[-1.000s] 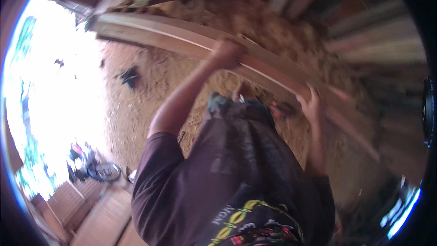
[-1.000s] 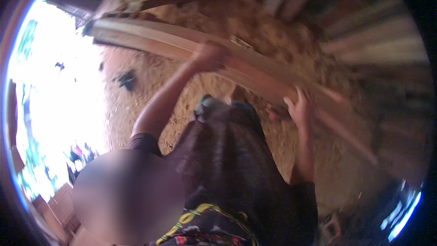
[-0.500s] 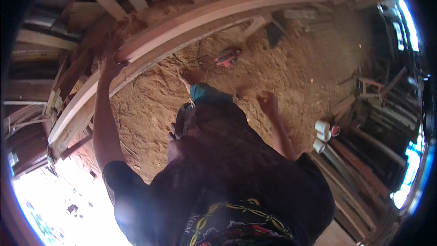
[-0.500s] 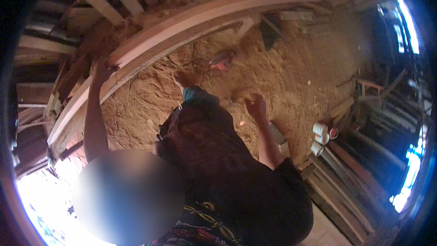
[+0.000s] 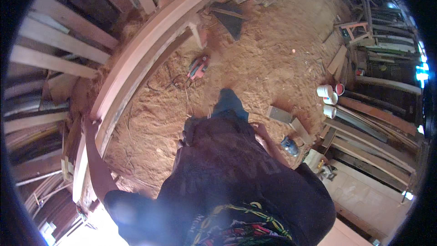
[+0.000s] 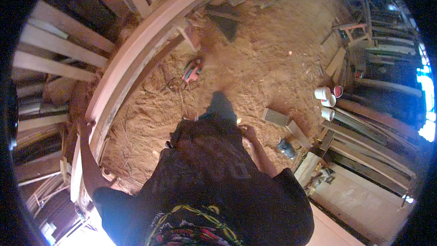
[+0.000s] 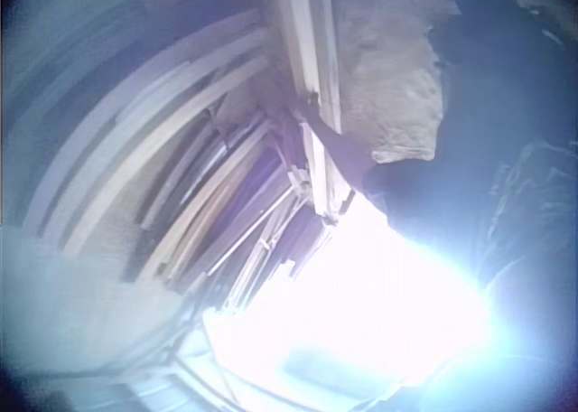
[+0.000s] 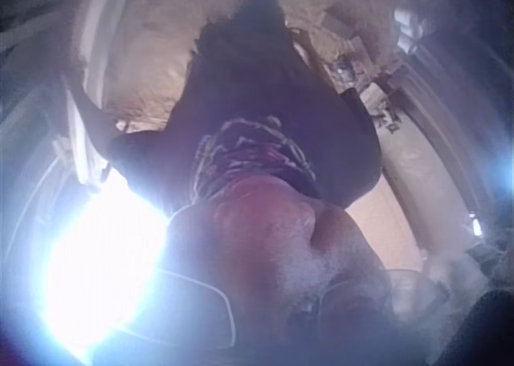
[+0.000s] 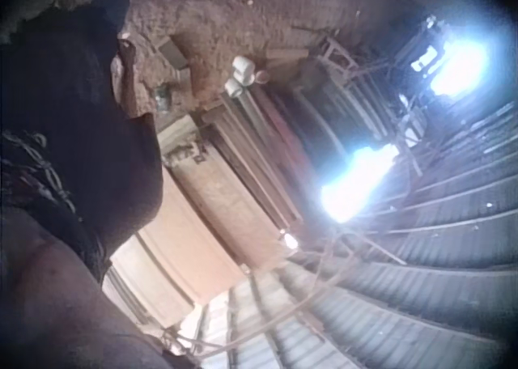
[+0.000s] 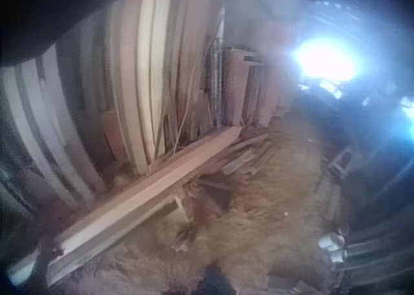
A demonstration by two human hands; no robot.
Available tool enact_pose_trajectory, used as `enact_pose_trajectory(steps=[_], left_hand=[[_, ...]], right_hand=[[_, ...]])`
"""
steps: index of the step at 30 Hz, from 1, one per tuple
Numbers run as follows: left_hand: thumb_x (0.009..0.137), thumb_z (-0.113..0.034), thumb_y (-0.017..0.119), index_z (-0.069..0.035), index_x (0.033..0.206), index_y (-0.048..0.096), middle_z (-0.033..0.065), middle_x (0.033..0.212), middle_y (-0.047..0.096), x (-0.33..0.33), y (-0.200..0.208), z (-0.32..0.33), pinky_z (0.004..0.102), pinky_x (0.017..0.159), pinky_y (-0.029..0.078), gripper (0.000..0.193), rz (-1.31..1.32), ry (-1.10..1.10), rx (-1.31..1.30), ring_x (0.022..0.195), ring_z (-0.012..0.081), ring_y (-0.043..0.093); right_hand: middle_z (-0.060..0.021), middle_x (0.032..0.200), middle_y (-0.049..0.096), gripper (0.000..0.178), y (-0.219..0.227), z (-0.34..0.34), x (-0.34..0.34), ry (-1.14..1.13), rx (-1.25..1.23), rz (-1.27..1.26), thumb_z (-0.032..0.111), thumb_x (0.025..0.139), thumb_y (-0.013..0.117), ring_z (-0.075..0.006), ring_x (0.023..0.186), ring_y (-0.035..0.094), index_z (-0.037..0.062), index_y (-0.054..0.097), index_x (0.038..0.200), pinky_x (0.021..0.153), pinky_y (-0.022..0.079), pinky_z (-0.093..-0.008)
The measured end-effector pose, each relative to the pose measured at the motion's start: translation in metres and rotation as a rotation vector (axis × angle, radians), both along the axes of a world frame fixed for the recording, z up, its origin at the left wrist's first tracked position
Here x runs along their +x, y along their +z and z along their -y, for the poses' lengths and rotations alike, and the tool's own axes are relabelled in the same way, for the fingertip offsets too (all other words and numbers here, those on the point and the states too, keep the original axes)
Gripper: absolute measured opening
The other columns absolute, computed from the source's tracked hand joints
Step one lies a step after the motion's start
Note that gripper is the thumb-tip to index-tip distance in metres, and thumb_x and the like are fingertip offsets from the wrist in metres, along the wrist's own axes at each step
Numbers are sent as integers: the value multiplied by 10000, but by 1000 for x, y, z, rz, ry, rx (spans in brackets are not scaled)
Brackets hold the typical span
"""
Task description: The person measures and marks a wooden plank using a metal ruler and a pencil. They repeatedly reposition the ruler and draw lines on the wood, then lift and move the plank within the workshop.
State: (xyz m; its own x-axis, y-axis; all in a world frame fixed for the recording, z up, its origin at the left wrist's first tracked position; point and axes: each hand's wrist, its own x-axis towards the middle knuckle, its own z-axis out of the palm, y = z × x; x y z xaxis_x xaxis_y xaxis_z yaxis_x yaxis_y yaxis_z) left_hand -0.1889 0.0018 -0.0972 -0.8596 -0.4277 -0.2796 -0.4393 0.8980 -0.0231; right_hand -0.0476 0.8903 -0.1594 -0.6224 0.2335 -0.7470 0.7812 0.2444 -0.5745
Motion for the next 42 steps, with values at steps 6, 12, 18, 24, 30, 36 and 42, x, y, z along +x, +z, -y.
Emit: enact_pose_trajectory(steps=[6,12,18,24,30,36,42], left_hand=[[780,-639,812,-35,1618,276,249,1640,325,-82,48,-151,525,1253,229,1164,-174,-133,-83,1522,439,282],[870,-462,812,-65,1623,269,230,1629,355,-235,94,-338,481,1237,289,1009,-264,-306,226,1526,399,307],[863,-468,813,15,1597,284,272,1628,329,-316,76,-447,488,1238,274,1025,-456,-210,96,1517,405,303],[758,-526,886,39,1562,304,317,1566,376,-332,61,-483,526,1218,302,1142,-474,-29,-155,1470,467,346],[738,-543,901,73,1552,279,296,1551,374,-334,86,-508,485,1187,361,1195,-229,1,-74,1450,428,388],[716,-604,889,34,1613,144,298,1568,316,-336,80,-517,522,1211,331,1329,-173,120,-79,1495,439,298],[699,-694,854,24,1617,-61,340,1646,103,-342,76,-530,513,1249,249,1481,-216,171,154,1542,503,120]], right_hand=[[-138,925,737,248,5,-87,-64,-93,-170,-58,185,956,714,-211,826,719,-37,714,1068,688,587,-345],[-35,930,729,261,-47,-267,-164,-196,-34,49,283,983,691,-123,741,685,57,713,1111,636,552,-298],[-40,937,725,277,-154,-379,-334,-137,-25,224,287,1006,677,-121,748,688,64,692,1170,638,560,-301],[-86,1119,751,402,-78,-447,-451,20,-258,0,359,1009,677,-184,970,728,49,666,1264,784,578,-336],[-93,1087,754,412,-46,-552,-433,-106,-225,220,396,1012,674,-225,945,742,74,642,1267,787,580,-349],[-92,1199,736,382,-36,-580,-423,-50,38,429,340,990,692,-228,1031,733,79,640,1263,895,561,-416],[-73,1128,747,381,-51,-534,-483,181,-162,269,364,997,682,-208,1003,734,75,656,1244,826,557,-378]])
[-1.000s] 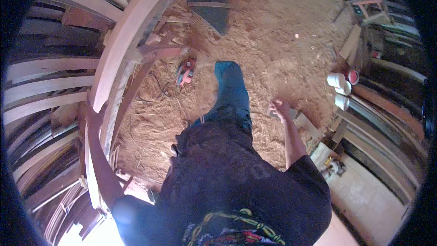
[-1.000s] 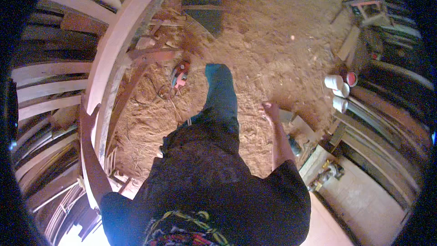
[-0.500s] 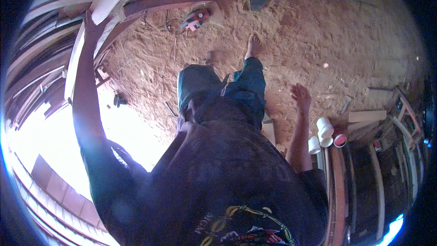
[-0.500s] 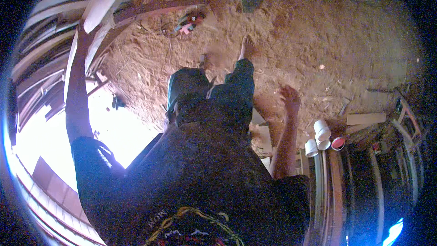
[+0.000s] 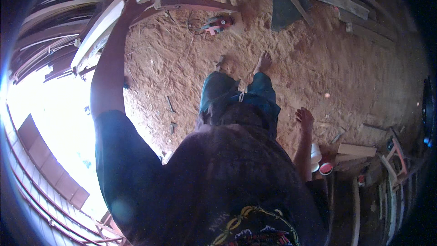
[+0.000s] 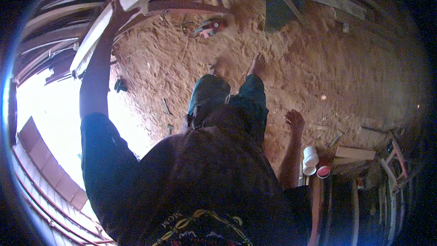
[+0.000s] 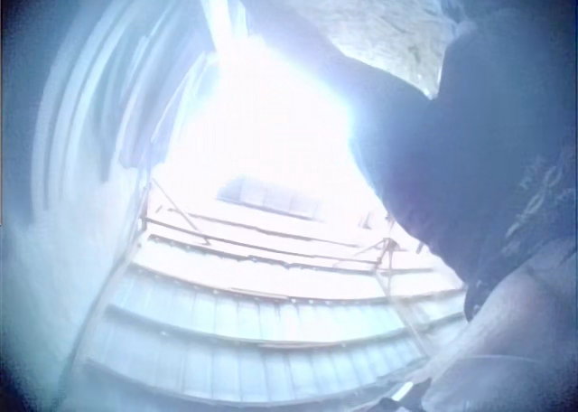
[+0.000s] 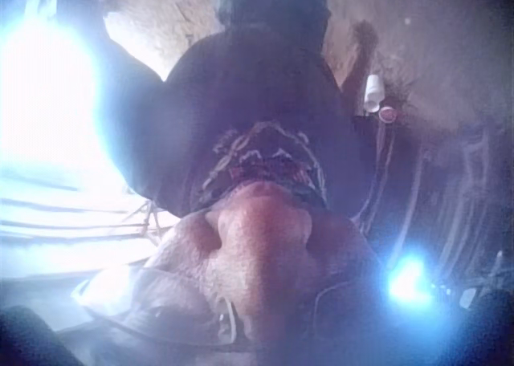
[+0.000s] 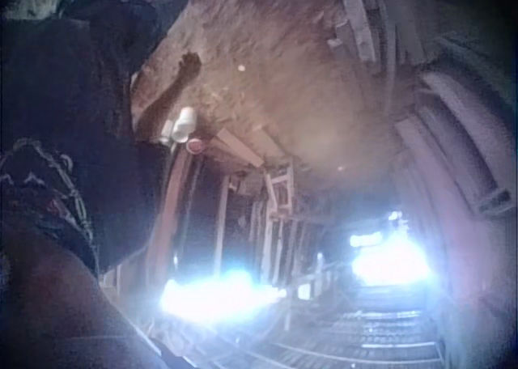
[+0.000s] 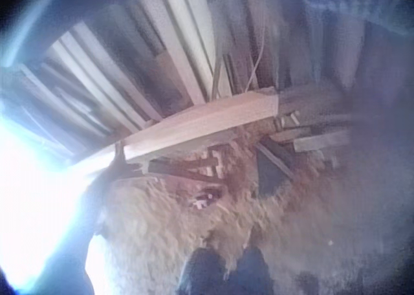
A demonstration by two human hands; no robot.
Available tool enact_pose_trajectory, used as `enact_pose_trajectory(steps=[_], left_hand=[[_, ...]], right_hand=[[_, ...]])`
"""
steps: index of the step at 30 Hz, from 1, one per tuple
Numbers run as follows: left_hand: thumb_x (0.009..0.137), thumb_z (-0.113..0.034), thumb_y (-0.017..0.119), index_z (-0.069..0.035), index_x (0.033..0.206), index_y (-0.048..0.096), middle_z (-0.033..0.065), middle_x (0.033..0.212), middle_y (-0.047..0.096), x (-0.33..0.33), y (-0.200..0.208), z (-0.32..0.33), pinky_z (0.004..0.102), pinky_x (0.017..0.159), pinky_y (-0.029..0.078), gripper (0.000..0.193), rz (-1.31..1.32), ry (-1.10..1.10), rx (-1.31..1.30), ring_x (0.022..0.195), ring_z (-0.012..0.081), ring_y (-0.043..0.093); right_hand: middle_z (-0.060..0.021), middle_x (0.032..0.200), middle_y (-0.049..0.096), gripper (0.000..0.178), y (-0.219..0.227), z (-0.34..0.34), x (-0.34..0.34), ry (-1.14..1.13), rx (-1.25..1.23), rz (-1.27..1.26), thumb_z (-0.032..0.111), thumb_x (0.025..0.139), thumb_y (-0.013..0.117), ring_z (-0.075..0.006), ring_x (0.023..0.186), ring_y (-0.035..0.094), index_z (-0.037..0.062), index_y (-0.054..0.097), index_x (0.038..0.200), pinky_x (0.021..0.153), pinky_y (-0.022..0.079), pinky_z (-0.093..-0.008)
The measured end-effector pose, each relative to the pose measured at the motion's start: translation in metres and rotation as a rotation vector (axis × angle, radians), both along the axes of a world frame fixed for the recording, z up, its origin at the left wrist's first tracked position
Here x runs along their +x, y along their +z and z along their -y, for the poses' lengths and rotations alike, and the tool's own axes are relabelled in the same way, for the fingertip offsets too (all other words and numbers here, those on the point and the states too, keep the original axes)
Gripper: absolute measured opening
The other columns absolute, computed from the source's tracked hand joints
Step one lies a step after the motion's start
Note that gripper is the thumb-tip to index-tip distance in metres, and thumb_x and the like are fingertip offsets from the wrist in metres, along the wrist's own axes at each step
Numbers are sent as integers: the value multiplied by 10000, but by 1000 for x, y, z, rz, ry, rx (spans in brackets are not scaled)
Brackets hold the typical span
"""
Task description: The person measures and marks a wooden plank using a metal ruler and a pencil. They repeatedly reposition the ruler and draw lines on the wood, then lift and move the plank within the workshop.
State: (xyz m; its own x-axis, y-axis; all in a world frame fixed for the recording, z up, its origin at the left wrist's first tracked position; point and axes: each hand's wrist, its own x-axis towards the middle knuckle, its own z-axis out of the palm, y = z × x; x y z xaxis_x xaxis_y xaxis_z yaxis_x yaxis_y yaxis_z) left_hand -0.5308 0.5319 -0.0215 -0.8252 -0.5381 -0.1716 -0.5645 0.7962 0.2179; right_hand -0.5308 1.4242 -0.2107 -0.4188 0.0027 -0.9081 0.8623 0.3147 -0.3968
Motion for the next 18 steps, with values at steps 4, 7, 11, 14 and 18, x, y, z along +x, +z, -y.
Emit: enact_pose_trajectory(steps=[4,7,11,14,18], left_hand=[[829,-628,773,-33,1609,109,283,1633,183,-5,-22,-7,544,1220,278,1184,36,-69,-219,1502,498,197],[917,-552,732,-82,1606,226,214,1634,256,-2,-44,7,554,1185,328,975,-129,-149,-357,1468,471,287],[901,-481,775,-106,1594,261,207,1624,299,14,-42,18,572,1124,338,940,460,-670,-956,1442,426,325],[865,-649,705,-164,1648,88,285,1672,68,-2,-46,4,729,1163,38,1109,601,-370,-483,1531,466,17],[813,-637,778,-244,1646,241,417,1632,-15,-2,-42,-3,751,1204,-34,1066,42,-205,-114,1553,503,-94]], right_hand=[[-48,1049,749,355,4,43,-47,42,-8,-81,369,991,693,-182,949,726,79,681,1196,753,539,-344],[-39,1014,745,324,18,56,-73,122,43,-164,358,986,703,-169,882,717,82,695,1157,699,525,-314],[-30,1004,743,300,24,49,-97,249,51,-255,354,1005,680,-136,829,684,76,687,1118,678,508,-301],[-19,958,722,262,21,69,-107,257,29,-356,337,1015,674,-110,779,638,78,683,1056,654,490,-288],[-129,1153,735,403,52,183,-114,521,-79,-516,291,1016,684,-208,1054,711,-21,651,1270,903,548,-322]])
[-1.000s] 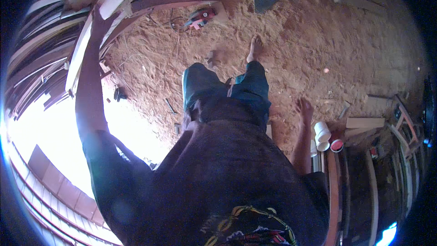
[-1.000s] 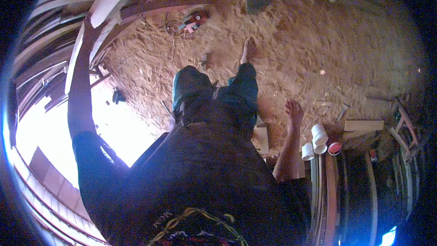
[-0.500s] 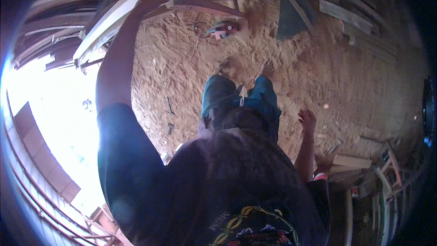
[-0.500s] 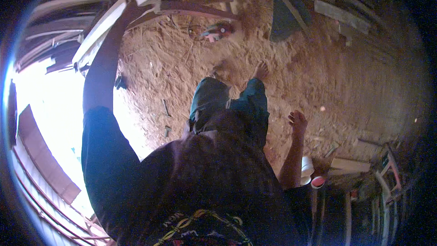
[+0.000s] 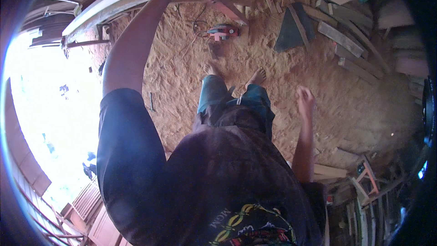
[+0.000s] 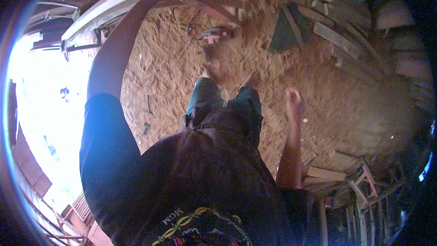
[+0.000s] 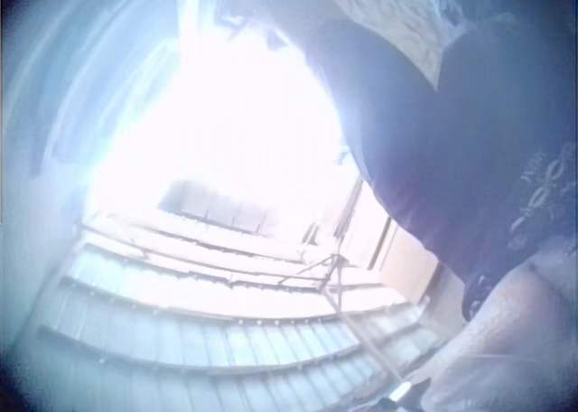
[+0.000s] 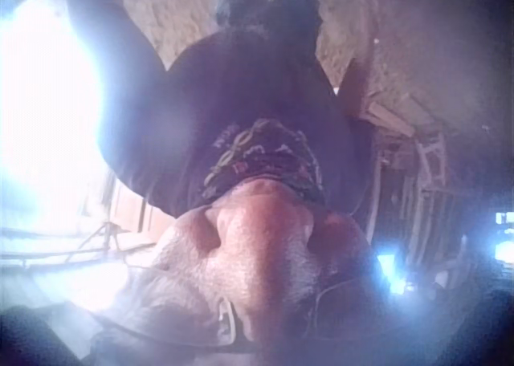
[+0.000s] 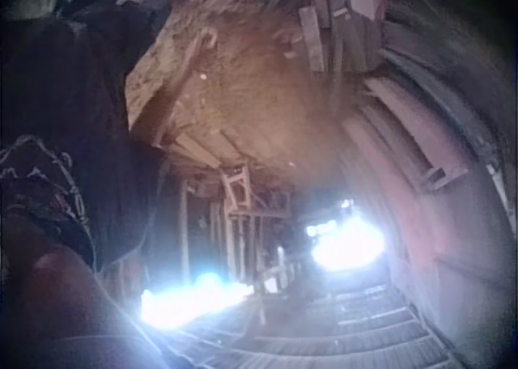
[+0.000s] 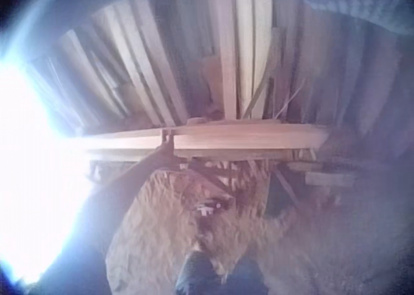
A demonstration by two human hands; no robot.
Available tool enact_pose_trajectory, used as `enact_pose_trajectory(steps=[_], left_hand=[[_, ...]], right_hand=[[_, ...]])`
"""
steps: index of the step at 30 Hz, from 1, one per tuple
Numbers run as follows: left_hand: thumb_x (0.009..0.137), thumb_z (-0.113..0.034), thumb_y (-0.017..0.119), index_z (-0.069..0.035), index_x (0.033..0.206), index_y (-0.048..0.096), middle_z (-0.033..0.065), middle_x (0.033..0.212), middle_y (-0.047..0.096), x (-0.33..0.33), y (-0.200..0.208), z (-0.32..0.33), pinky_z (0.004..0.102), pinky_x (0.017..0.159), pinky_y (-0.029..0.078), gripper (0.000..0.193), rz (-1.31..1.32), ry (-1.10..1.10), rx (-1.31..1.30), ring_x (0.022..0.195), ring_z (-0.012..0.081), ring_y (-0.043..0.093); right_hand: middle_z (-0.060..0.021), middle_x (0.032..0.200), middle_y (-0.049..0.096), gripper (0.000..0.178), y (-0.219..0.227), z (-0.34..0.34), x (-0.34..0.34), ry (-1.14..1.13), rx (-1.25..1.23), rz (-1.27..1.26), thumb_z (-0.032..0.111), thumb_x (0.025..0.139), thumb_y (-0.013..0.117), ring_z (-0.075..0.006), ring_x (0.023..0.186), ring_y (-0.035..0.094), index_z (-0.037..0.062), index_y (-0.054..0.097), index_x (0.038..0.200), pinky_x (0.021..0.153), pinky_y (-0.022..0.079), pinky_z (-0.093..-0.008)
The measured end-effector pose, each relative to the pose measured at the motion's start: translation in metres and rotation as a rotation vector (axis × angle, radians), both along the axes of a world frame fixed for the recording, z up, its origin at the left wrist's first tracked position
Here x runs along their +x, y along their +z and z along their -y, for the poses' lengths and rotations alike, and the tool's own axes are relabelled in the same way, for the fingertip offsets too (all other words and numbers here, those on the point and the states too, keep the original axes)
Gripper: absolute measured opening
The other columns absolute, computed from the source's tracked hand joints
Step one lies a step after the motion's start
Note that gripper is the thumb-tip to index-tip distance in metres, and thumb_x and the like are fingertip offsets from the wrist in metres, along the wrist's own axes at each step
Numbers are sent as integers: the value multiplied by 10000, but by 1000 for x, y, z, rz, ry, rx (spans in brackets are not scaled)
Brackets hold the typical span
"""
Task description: The person measures and marks a wooden plank using a metal ruler and a pencil. They repeatedly reposition the ruler and draw lines on the wood, then lift and move the plank within the workshop.
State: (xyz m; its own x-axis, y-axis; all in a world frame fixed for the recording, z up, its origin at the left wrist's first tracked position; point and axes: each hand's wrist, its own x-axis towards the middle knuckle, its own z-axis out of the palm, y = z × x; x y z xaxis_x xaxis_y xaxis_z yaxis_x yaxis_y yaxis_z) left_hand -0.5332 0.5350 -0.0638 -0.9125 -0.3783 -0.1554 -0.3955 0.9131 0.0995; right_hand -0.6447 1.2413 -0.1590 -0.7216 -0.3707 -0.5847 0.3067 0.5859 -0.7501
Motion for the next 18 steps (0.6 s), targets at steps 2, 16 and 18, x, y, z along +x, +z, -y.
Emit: enact_pose_trajectory(steps=[2,16,18], left_hand=[[832,-587,792,-242,1634,273,445,1615,56,19,4,-9,693,1227,156,1016,-597,-118,90,1516,551,157],[896,-463,706,11,1359,578,268,1306,653,607,-151,-333,492,1008,504,675,220,1020,485,1215,424,623],[848,-339,701,-10,871,691,167,776,697,686,-135,-428,502,646,508,329,299,1695,911,693,330,644]], right_hand=[[-140,1216,720,410,26,110,-9,179,-120,-200,315,1026,669,-226,1146,687,-7,645,1279,949,544,-358],[-226,1601,345,1017,153,521,-50,785,306,-1364,594,842,759,-442,1502,276,165,257,1615,1211,267,-592],[-226,1619,314,1046,154,524,-55,808,442,-1338,588,834,767,-458,1505,258,158,229,1622,1221,248,-588]])
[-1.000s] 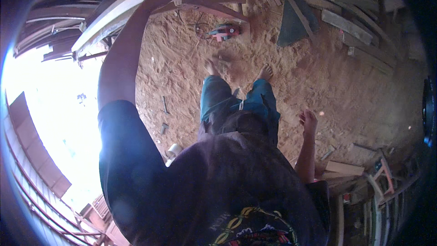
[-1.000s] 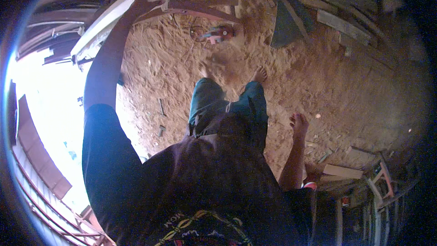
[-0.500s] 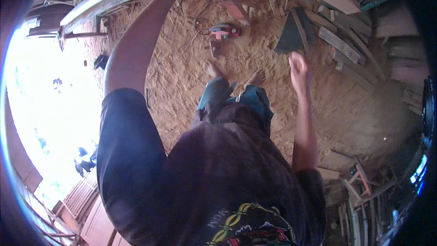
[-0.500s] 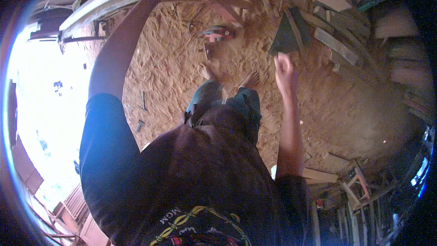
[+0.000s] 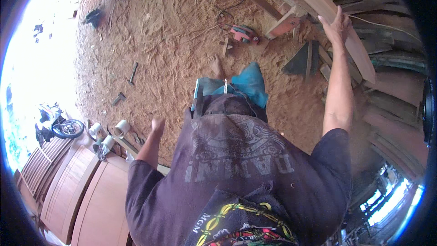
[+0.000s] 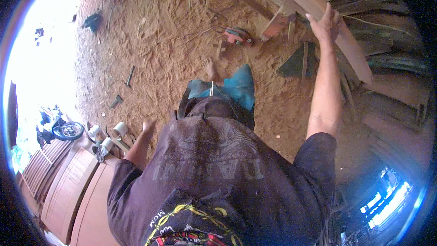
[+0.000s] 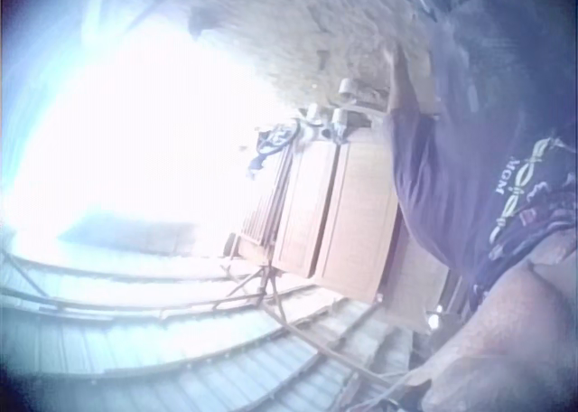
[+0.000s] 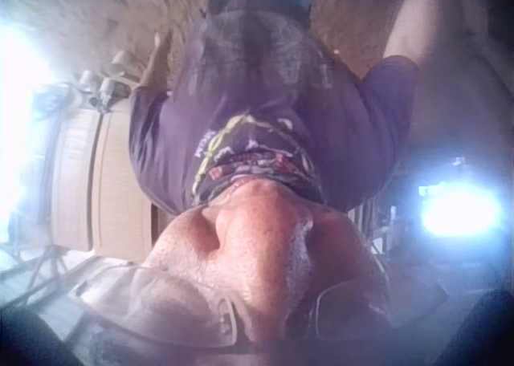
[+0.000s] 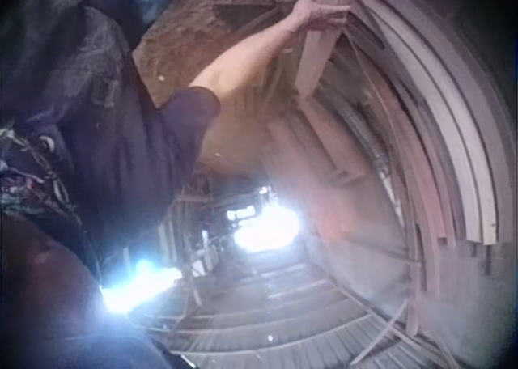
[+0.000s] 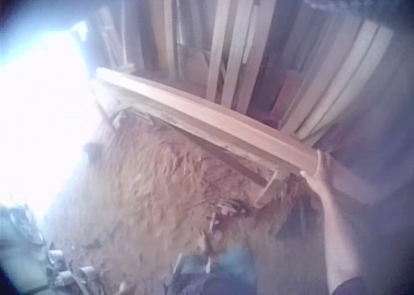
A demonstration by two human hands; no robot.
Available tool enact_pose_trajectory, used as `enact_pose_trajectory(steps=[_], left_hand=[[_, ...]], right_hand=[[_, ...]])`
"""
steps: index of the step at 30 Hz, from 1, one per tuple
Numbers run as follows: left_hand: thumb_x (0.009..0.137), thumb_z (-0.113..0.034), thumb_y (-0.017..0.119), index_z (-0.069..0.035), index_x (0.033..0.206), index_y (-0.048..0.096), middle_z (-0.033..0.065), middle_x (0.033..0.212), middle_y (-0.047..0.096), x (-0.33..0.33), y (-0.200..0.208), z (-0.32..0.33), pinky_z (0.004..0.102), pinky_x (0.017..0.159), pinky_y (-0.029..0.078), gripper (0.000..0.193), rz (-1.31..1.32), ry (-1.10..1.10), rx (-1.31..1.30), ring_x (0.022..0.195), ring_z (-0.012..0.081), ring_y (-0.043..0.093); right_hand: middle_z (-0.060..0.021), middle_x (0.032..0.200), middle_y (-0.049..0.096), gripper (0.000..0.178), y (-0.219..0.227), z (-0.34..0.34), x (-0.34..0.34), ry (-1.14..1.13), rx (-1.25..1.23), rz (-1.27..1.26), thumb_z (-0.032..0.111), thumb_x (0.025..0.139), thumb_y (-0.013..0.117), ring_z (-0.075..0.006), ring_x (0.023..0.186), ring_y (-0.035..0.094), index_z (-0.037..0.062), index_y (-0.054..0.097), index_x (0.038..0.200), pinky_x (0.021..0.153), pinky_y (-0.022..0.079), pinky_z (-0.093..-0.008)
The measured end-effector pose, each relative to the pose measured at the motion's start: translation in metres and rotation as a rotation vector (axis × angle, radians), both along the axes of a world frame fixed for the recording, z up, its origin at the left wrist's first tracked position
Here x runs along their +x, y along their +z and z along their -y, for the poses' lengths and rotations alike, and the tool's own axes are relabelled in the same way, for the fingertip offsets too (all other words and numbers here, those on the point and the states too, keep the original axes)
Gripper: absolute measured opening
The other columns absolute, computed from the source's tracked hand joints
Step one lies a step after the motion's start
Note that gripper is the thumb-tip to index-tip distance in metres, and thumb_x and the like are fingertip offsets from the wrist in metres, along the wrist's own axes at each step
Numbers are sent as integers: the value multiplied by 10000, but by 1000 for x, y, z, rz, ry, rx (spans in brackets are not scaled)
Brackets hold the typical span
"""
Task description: The person measures and marks a wooden plank using a metal ruler and a pencil. They repeatedly reposition the ruler and draw lines on the wood, then lift and move the plank within the workshop.
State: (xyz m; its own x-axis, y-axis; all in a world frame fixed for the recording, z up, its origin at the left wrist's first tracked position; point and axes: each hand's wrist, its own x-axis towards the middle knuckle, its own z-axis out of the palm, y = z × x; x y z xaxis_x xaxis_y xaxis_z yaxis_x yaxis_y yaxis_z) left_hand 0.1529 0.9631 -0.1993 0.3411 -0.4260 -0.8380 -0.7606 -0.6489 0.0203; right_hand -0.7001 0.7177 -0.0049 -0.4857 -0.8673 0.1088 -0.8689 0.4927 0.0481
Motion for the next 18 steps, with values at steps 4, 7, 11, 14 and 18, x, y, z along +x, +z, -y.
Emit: enact_pose_trajectory(steps=[4,7,11,14,18], left_hand=[[904,-238,731,-70,928,669,77,749,632,15,28,-94,362,431,418,181,-39,729,144,565,213,590],[945,-236,712,-56,1157,697,49,808,637,-44,19,-80,317,517,442,279,-261,936,49,664,184,612],[954,-299,727,-60,1244,704,37,938,711,-131,-15,-24,332,644,501,376,-612,866,-226,781,165,641],[958,-320,729,-51,1239,710,53,1021,745,-171,-33,22,326,686,517,390,-714,737,-321,802,152,652],[987,-262,696,-40,1320,653,74,1132,733,-154,-20,54,358,708,551,402,-751,1079,-298,894,176,699]], right_hand=[[-248,1611,304,1072,-4,3,-9,-20,53,-6,559,810,797,-476,1492,267,144,230,1619,1226,253,-571],[-300,1592,289,1111,-9,10,-3,-53,3,24,531,800,821,-491,1488,263,127,198,1625,1221,273,-558],[-299,1569,313,1122,-3,14,8,-138,47,-35,513,779,837,-480,1480,286,89,214,1611,1187,356,-555],[-296,1622,202,1123,8,14,13,-163,75,43,467,794,840,-495,1508,231,134,170,1631,1199,335,-565],[-285,1630,205,1137,12,19,20,-222,113,-3,454,792,844,-497,1518,216,135,154,1638,1197,346,-563]])
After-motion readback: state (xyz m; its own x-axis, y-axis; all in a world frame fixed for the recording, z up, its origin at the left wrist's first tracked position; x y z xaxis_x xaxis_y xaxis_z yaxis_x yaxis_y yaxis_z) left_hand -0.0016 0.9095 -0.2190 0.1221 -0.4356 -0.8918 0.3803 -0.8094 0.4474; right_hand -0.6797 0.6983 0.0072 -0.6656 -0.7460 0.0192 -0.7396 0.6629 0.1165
